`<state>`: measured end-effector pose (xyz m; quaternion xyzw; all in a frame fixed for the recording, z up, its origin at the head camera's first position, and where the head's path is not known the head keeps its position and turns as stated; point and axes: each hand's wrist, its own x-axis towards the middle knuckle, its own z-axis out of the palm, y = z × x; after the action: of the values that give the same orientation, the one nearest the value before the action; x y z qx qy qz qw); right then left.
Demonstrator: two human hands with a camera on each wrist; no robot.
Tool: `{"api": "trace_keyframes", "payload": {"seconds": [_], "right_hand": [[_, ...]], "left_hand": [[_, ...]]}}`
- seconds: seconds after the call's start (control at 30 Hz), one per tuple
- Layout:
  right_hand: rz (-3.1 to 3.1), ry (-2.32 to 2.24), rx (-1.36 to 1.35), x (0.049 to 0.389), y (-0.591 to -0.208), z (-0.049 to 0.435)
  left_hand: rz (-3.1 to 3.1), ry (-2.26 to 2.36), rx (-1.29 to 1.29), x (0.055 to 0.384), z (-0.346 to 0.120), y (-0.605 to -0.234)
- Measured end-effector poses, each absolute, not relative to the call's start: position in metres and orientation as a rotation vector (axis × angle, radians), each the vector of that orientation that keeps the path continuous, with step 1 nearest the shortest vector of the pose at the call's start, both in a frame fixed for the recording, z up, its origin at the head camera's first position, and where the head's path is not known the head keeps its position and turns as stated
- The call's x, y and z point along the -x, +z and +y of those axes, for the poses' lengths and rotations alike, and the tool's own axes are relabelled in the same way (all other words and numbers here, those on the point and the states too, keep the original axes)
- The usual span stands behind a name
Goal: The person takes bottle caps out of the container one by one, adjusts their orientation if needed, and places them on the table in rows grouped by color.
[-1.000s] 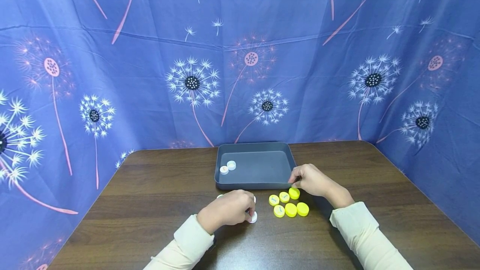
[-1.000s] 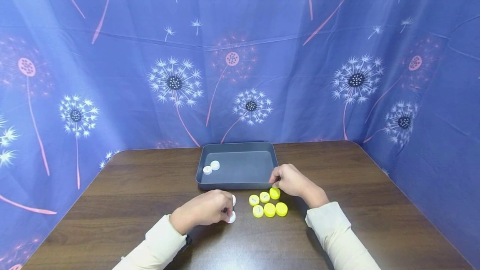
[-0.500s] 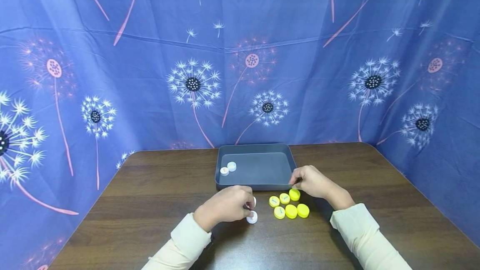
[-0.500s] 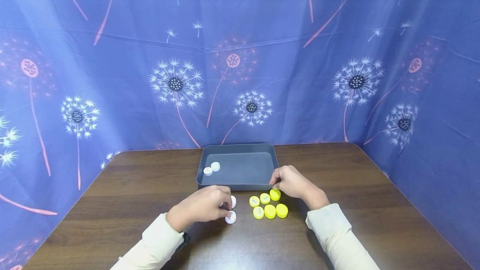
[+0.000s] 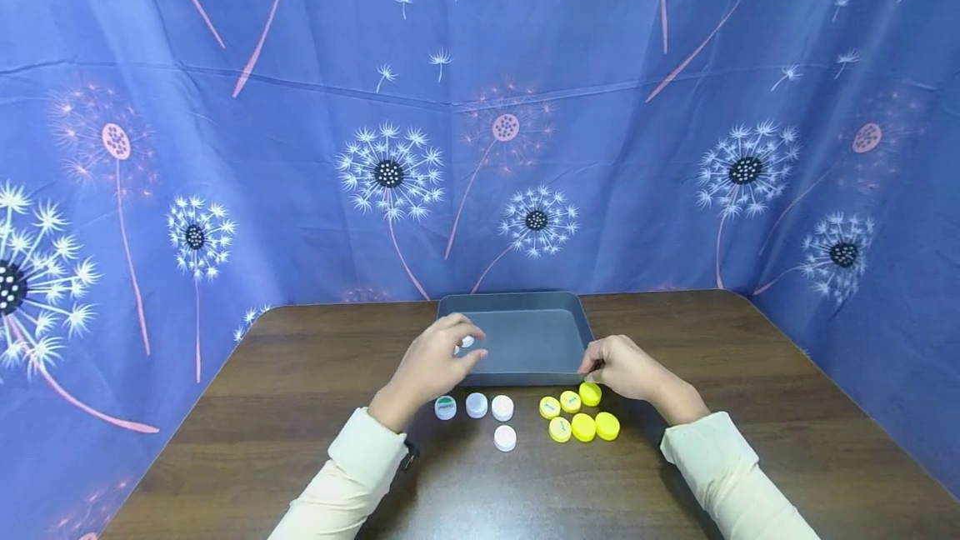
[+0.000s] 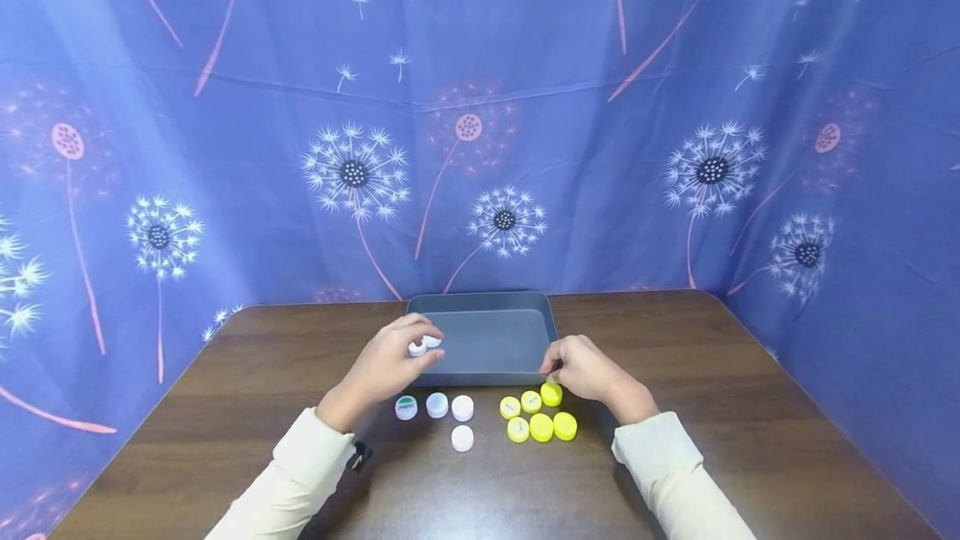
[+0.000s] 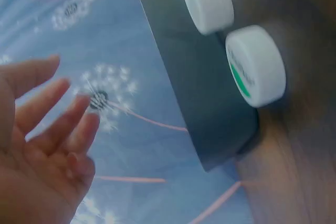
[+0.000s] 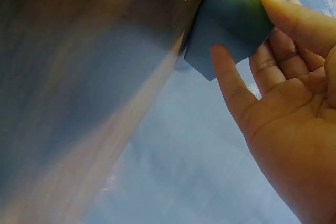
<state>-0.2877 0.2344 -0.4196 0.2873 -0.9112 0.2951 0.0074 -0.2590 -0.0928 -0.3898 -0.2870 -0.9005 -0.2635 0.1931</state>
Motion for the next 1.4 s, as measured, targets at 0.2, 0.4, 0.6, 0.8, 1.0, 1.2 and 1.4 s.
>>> {"api": "trace_keyframes", "payload": {"seconds": [0.2, 0.4, 0.6, 0.8, 1.0, 1.2, 1.4], "right_hand": [[-2.865, 0.921, -0.891, 0.289, -0.421, 0.233], [-2.830, 0.918, -0.908, 0.288, -0.421, 0.232], [-2.792, 0.943, -0.934, 0.287, -0.425, 0.234], [-2.783, 0.919, -0.938, 0.288, -0.425, 0.234], [-2.799, 0.913, -0.926, 0.288, -0.422, 0.233], [-2.804, 0.914, -0.916, 0.288, -0.422, 0.232], [-2.793, 0.918, -0.919, 0.289, -0.424, 0.233]], "left_hand": [[-2.557, -0.826, 0.575, 0.289, -0.100, -0.397], [-2.647, -0.827, 0.421, 0.318, -0.096, -0.403], [-2.755, -0.678, 0.397, 0.336, -0.090, -0.412], [-2.819, -0.578, 0.469, 0.341, -0.089, -0.421], [-2.813, -0.517, 0.511, 0.340, -0.089, -0.427], [-2.830, -0.514, 0.516, 0.339, -0.090, -0.428], [-2.851, -0.522, 0.538, 0.338, -0.090, -0.427]]}}
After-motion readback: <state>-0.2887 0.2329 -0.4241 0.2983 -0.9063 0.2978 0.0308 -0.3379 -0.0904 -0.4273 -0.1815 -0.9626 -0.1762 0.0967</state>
